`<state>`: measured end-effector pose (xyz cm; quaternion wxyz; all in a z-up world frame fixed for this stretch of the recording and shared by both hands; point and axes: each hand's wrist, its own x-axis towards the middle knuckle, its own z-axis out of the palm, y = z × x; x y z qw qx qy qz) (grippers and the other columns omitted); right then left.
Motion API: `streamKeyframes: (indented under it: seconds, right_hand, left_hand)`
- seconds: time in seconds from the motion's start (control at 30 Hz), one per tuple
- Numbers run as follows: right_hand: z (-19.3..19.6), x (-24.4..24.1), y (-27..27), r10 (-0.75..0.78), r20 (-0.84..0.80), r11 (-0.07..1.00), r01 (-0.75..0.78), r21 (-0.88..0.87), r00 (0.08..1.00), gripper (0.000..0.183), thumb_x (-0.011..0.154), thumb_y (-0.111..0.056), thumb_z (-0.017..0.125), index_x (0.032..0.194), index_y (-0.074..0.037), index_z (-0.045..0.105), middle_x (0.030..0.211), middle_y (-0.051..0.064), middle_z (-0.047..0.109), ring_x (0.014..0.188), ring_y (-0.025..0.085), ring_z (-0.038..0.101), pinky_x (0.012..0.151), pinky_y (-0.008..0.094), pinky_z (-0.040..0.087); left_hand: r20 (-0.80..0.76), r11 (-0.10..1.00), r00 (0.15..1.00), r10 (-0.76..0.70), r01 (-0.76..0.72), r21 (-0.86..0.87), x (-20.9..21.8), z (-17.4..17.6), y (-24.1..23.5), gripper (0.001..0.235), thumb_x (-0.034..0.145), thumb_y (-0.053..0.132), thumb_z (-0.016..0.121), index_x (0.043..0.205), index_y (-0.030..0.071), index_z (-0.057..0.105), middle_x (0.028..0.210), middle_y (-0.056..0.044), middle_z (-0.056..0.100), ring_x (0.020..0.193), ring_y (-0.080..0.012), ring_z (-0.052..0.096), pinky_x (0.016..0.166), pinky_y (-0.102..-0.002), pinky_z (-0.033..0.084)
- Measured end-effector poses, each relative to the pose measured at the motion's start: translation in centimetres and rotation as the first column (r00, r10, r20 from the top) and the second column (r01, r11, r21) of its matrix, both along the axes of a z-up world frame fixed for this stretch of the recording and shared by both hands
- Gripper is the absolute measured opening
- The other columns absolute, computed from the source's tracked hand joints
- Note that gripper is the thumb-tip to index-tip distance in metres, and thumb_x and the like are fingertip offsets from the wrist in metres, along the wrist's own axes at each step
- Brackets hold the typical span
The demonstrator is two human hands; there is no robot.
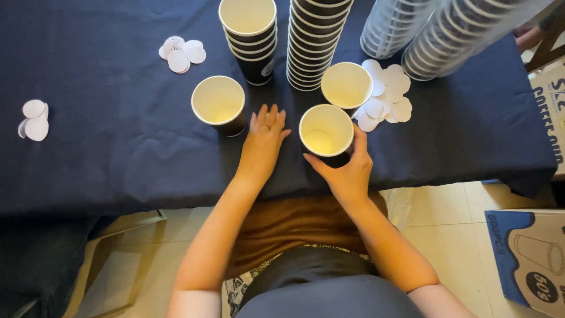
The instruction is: Applying small circular stickers to the exterior of paper coffee cups
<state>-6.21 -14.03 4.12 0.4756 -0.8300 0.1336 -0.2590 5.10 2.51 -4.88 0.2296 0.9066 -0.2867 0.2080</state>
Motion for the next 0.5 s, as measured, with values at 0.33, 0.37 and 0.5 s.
streamKeyframes:
  seconds: [0.33,0.37,0.5]
  right_hand:
    - [-0.6,3.3,3.4,0.101,0.037,0.991,-0.104,0.090,0.994,0.091,0.066,-0.023,0.100,0.140,-0.009,0.049,0.133,0.022,0.065,0.127,0.041,0.060,0.105,0.050,0.052]
    - [-0.6,3.9,3.9,0.120,0.046,0.989,-0.124,0.079,0.992,0.091,0.067,-0.021,0.099,0.141,-0.008,0.048,0.135,0.024,0.064,0.127,0.043,0.059,0.105,0.051,0.053]
    - [-0.9,6.3,4.3,0.159,0.101,0.977,-0.171,0.128,0.982,0.089,0.073,-0.018,0.098,0.143,-0.005,0.045,0.137,0.028,0.061,0.128,0.046,0.057,0.106,0.050,0.053]
  left_hand:
    - [0.100,0.989,0.985,-0.140,0.143,-0.027,-10.8,2.3,6.2,0.053,0.094,0.033,0.073,0.139,0.006,0.063,0.139,-0.018,0.064,0.129,-0.0376,0.060,0.112,-0.050,0.046]
    - [0.133,0.989,0.981,-0.143,0.147,-0.016,-11.3,2.0,6.8,0.049,0.094,0.029,0.073,0.138,0.008,0.064,0.139,-0.015,0.065,0.128,-0.0354,0.061,0.112,-0.048,0.047]
    - [0.187,0.986,0.970,-0.158,0.166,-0.030,-11.3,2.4,7.6,0.035,0.100,0.020,0.065,0.133,0.009,0.068,0.133,-0.012,0.069,0.125,-0.0321,0.064,0.111,-0.044,0.050]
